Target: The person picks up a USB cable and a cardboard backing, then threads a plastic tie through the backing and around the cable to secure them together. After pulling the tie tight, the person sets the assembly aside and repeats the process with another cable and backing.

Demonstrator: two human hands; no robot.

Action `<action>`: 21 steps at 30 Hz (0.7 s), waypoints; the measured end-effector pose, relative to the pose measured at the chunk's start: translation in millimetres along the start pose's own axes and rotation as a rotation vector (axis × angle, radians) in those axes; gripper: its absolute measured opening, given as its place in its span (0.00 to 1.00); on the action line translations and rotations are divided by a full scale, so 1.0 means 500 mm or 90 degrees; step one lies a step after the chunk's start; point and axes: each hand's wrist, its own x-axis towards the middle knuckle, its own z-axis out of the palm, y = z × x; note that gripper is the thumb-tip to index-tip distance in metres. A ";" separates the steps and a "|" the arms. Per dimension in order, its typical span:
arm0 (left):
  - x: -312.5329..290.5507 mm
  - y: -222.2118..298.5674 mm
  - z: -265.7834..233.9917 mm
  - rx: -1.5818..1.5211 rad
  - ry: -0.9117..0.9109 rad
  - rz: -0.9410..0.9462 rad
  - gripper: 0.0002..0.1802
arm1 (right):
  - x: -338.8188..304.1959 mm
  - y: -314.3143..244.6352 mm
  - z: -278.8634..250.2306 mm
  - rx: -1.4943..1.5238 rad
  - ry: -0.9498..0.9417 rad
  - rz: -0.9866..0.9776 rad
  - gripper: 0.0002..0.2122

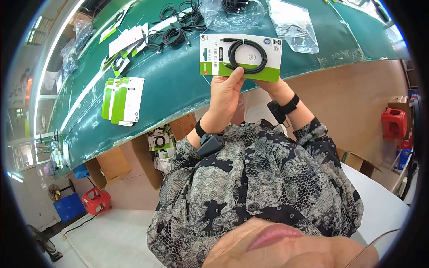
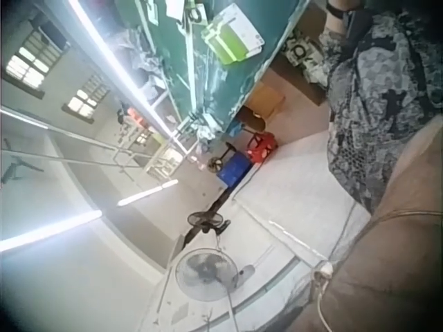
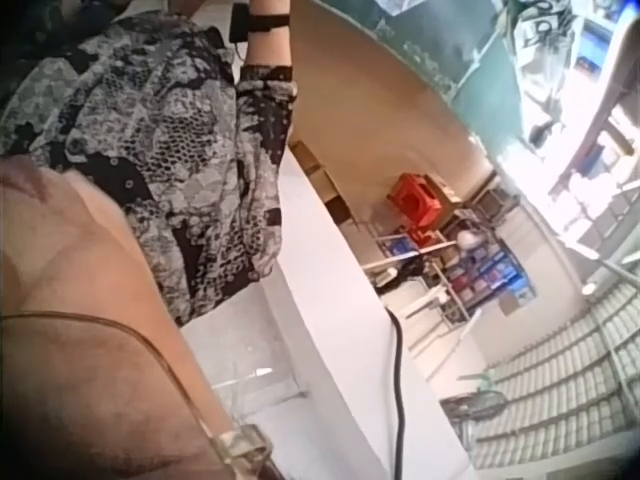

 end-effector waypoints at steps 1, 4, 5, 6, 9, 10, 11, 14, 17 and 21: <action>-0.001 0.001 -0.001 0.014 0.008 0.012 0.16 | 0.000 -0.004 0.007 -0.002 -0.003 0.002 0.19; -0.001 0.011 -0.006 0.038 0.029 0.040 0.16 | 0.000 -0.020 0.023 0.289 0.017 0.099 0.19; 0.001 0.021 -0.009 0.072 0.022 0.039 0.16 | 0.005 -0.019 0.005 0.290 0.012 0.101 0.19; 0.003 0.031 -0.013 0.105 0.016 0.037 0.17 | 0.015 -0.013 -0.037 0.034 -0.020 0.113 0.17; 0.020 0.044 -0.026 0.182 0.003 0.046 0.17 | 0.059 -0.036 -0.131 -0.205 0.032 0.115 0.15; 0.021 0.044 -0.032 0.228 -0.002 0.048 0.17 | 0.076 -0.054 -0.146 -0.186 0.118 0.119 0.14; 0.018 0.042 -0.037 0.273 -0.009 0.044 0.18 | 0.093 -0.087 -0.132 -0.187 0.116 0.123 0.14; 0.016 0.032 -0.042 0.273 -0.018 0.032 0.17 | 0.128 -0.150 -0.066 -0.379 -0.221 -0.392 0.12; 0.018 0.031 -0.042 0.261 -0.030 0.026 0.18 | 0.139 -0.155 -0.052 -0.470 -0.226 -0.417 0.11; 0.014 0.031 -0.047 0.232 -0.046 0.021 0.18 | 0.140 -0.160 -0.054 -0.455 -0.291 -0.380 0.10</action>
